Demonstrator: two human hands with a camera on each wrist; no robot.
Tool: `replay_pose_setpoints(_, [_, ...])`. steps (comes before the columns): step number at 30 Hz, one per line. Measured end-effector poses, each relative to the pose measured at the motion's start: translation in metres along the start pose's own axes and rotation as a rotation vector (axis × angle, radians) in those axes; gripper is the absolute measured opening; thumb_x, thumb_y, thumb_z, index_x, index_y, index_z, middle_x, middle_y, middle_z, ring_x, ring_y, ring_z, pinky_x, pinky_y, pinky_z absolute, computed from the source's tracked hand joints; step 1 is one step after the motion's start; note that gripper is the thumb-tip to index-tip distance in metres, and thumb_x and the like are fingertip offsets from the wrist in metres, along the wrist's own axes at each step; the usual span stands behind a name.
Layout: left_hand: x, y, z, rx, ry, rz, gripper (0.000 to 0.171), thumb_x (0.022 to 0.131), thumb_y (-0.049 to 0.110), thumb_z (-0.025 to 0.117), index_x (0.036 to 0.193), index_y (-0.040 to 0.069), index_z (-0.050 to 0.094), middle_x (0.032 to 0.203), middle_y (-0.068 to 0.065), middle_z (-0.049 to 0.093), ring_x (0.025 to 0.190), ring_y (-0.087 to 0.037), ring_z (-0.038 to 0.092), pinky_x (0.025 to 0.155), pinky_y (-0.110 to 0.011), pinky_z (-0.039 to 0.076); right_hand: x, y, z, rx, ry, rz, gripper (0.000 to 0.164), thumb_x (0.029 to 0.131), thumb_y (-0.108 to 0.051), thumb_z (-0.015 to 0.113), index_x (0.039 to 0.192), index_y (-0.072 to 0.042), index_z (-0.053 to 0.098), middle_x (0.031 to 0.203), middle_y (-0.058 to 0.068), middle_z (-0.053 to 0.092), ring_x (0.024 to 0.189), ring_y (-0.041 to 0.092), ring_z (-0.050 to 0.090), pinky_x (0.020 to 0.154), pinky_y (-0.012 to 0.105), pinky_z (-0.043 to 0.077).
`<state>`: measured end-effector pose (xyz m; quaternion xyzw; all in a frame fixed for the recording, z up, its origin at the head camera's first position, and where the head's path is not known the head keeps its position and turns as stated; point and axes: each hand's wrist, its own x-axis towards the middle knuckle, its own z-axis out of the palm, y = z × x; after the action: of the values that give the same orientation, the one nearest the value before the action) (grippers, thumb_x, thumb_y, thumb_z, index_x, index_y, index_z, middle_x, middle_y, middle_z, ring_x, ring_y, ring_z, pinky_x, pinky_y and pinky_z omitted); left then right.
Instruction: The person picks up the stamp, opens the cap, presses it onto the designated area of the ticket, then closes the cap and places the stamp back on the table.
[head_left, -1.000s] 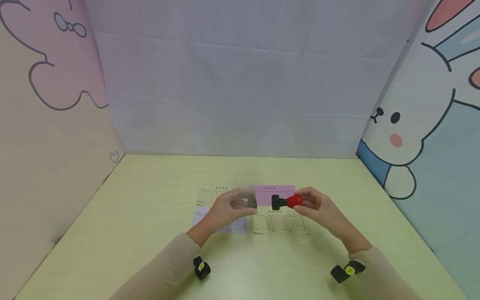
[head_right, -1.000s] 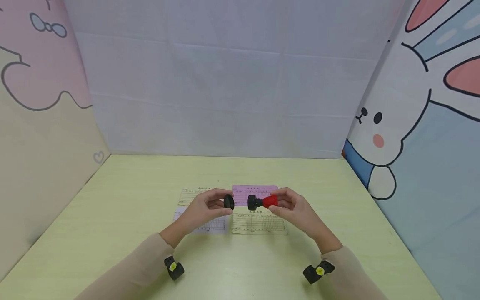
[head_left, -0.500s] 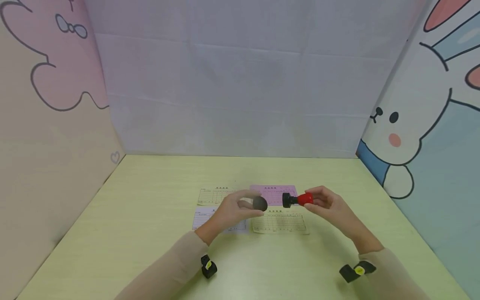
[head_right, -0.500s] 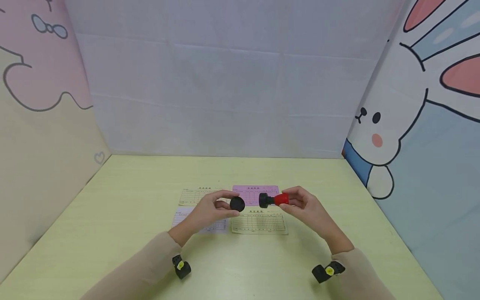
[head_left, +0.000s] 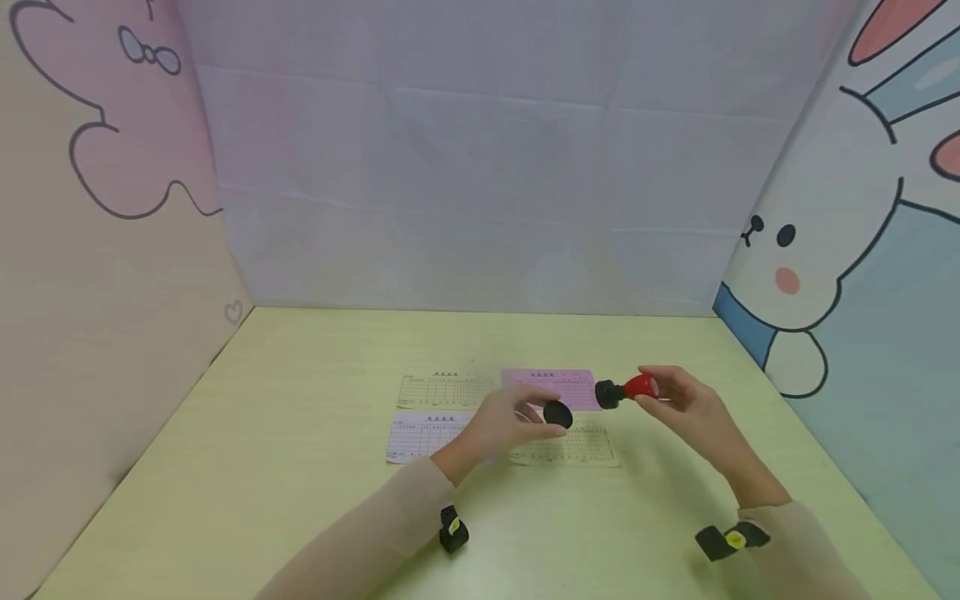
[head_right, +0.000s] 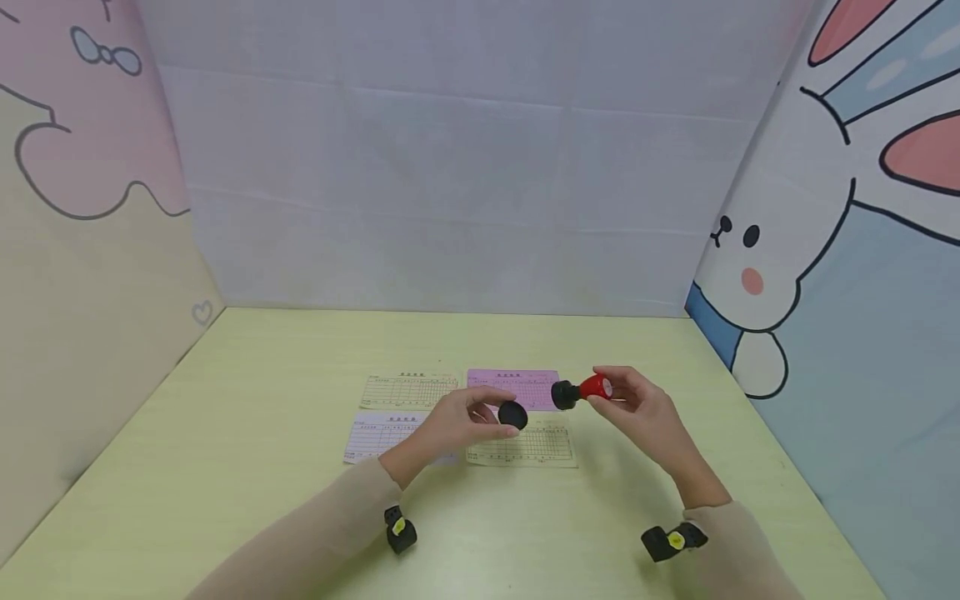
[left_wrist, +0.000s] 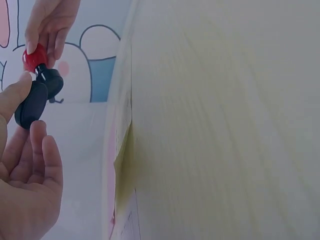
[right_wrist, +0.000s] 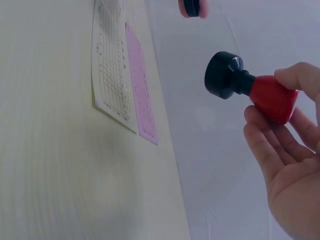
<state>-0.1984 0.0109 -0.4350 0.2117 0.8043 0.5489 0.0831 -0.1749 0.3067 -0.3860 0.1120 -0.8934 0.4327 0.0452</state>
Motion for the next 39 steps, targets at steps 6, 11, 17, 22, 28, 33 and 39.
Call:
replay_pose_setpoints(6, [0.007,0.008,0.019,-0.022,-0.032,-0.003,0.048,0.077,0.035,0.089,0.12,0.023,0.073,0.103,0.017,0.069,0.079,-0.008,0.063,0.066,-0.026,0.052,0.001,0.003,-0.006,-0.043,0.042,-0.001,0.054,0.098,-0.028,0.068,0.144,-0.007,0.05,0.127,0.022,0.061,0.109,0.038,0.065,0.079,0.014,0.05])
replay_pose_setpoints(11, [0.012,0.014,0.033,0.014,-0.059,-0.004,0.048,0.077,0.039,0.088,0.118,0.022,0.071,0.102,0.02,0.067,0.081,-0.004,0.062,0.069,-0.024,0.051,0.0,0.006,-0.009,-0.071,0.069,0.002,0.054,0.098,-0.031,0.067,0.143,-0.005,0.051,0.126,0.022,0.061,0.108,0.04,0.065,0.078,0.013,0.049])
replay_pose_setpoints(17, [0.022,0.017,0.052,0.002,-0.055,-0.032,0.044,0.074,0.04,0.09,0.112,0.027,0.072,0.099,0.021,0.067,0.084,-0.005,0.061,0.073,-0.024,0.051,-0.001,0.009,-0.012,-0.088,0.097,-0.005,0.053,0.099,-0.034,0.066,0.142,-0.006,0.052,0.123,0.02,0.063,0.106,0.04,0.066,0.077,0.012,0.048])
replay_pose_setpoints(22, [0.033,0.017,0.066,0.009,-0.043,-0.057,0.042,0.073,0.038,0.091,0.109,0.027,0.072,0.1,0.019,0.069,0.087,-0.002,0.063,0.078,-0.023,0.051,-0.001,0.012,-0.015,-0.11,0.114,-0.014,0.052,0.099,-0.033,0.066,0.142,-0.007,0.052,0.122,0.019,0.064,0.105,0.038,0.066,0.076,0.012,0.049])
replay_pose_setpoints(28, [0.043,0.023,0.086,0.04,-0.049,-0.083,0.04,0.072,0.033,0.093,0.105,0.021,0.074,0.096,0.014,0.072,0.086,0.001,0.065,0.076,-0.02,0.051,-0.002,0.013,-0.019,-0.12,0.132,-0.003,0.053,0.098,-0.033,0.067,0.143,-0.008,0.053,0.122,0.019,0.064,0.097,0.009,0.066,0.075,0.011,0.049])
replay_pose_setpoints(33, [0.046,0.025,0.103,0.066,-0.057,-0.126,0.037,0.072,0.032,0.093,0.102,0.023,0.074,0.094,0.014,0.072,0.089,0.002,0.064,0.081,-0.021,0.05,-0.002,0.015,-0.018,-0.089,0.133,-0.007,0.052,0.099,-0.032,0.066,0.143,-0.008,0.052,0.122,0.02,0.063,0.092,-0.011,0.057,0.076,0.011,0.049])
replay_pose_setpoints(39, [0.047,0.025,0.109,0.082,-0.065,-0.144,0.036,0.073,0.032,0.092,0.103,0.024,0.074,0.095,0.014,0.072,0.091,0.001,0.064,0.082,-0.022,0.051,-0.002,0.019,-0.017,-0.09,0.129,-0.012,0.051,0.099,-0.031,0.066,0.142,-0.008,0.053,0.12,0.019,0.064,0.09,-0.011,0.058,0.075,0.012,0.05])
